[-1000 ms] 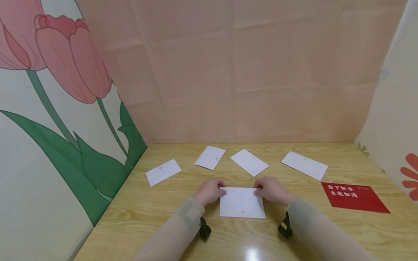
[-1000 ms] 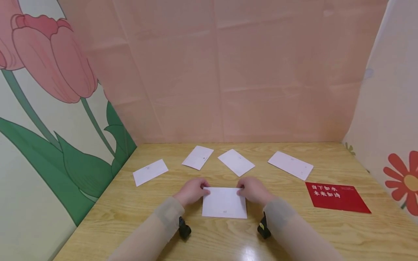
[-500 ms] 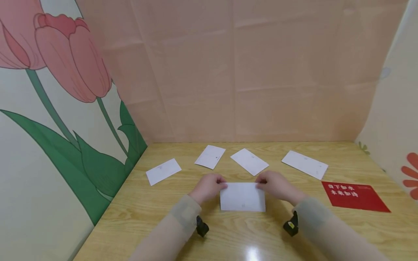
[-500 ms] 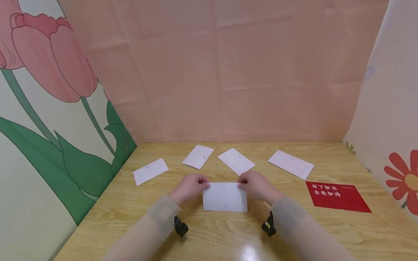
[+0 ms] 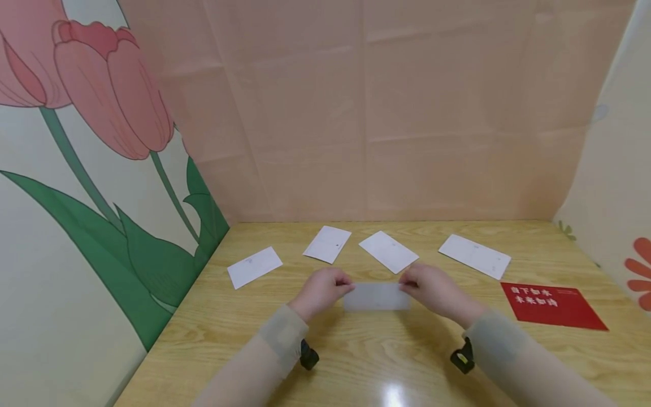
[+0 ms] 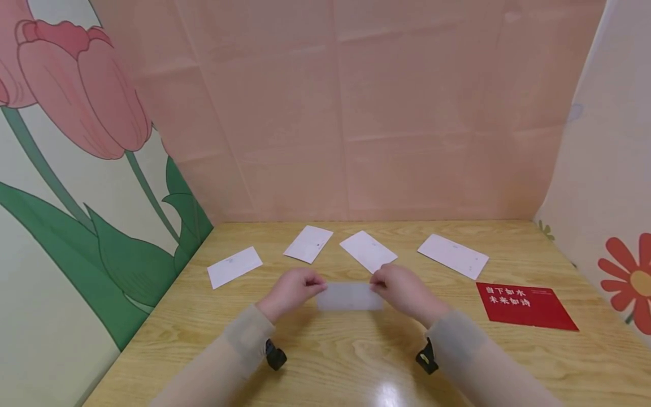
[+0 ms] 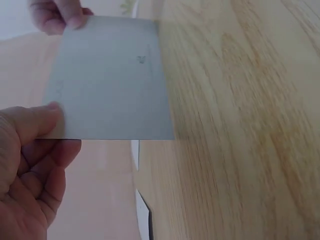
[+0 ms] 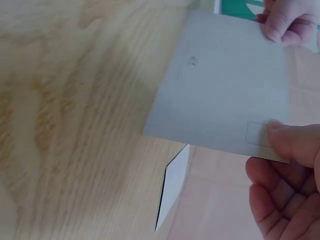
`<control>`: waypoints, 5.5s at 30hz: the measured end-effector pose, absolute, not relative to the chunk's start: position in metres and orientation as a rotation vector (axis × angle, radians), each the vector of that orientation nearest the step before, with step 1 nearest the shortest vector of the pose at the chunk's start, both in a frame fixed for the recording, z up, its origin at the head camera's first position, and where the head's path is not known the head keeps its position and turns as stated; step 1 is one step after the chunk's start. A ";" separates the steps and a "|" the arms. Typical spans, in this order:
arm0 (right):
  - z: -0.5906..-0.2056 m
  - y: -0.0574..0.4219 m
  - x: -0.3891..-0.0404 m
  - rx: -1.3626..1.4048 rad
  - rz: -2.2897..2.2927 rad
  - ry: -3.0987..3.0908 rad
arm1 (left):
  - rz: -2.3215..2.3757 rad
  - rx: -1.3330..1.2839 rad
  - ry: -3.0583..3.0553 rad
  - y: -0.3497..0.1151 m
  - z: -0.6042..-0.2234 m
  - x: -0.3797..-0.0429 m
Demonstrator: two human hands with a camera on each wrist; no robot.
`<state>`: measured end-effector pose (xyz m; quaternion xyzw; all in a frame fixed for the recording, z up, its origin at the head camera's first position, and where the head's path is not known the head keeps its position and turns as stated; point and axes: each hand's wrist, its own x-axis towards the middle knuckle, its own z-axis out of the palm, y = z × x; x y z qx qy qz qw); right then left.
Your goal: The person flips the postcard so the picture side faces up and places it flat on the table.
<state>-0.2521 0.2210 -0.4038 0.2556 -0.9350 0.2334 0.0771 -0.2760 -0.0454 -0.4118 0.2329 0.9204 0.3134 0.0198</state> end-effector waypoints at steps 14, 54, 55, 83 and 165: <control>-0.402 0.223 -0.228 1.019 0.571 -2.760 | 0.546 1.147 2.938 -0.051 -0.412 -0.261; -0.438 0.225 -0.222 1.192 0.516 -2.829 | 0.305 1.208 2.807 -0.046 -0.444 -0.250; -0.438 0.225 -0.222 1.191 0.515 -2.828 | 0.297 1.212 2.808 -0.046 -0.444 -0.250; -0.441 0.221 -0.219 1.203 0.439 -2.834 | 0.197 1.225 2.767 -0.042 -0.442 -0.249; -0.422 0.179 -0.195 0.730 0.196 -3.167 | -0.093 1.632 2.426 -0.025 -0.428 -0.211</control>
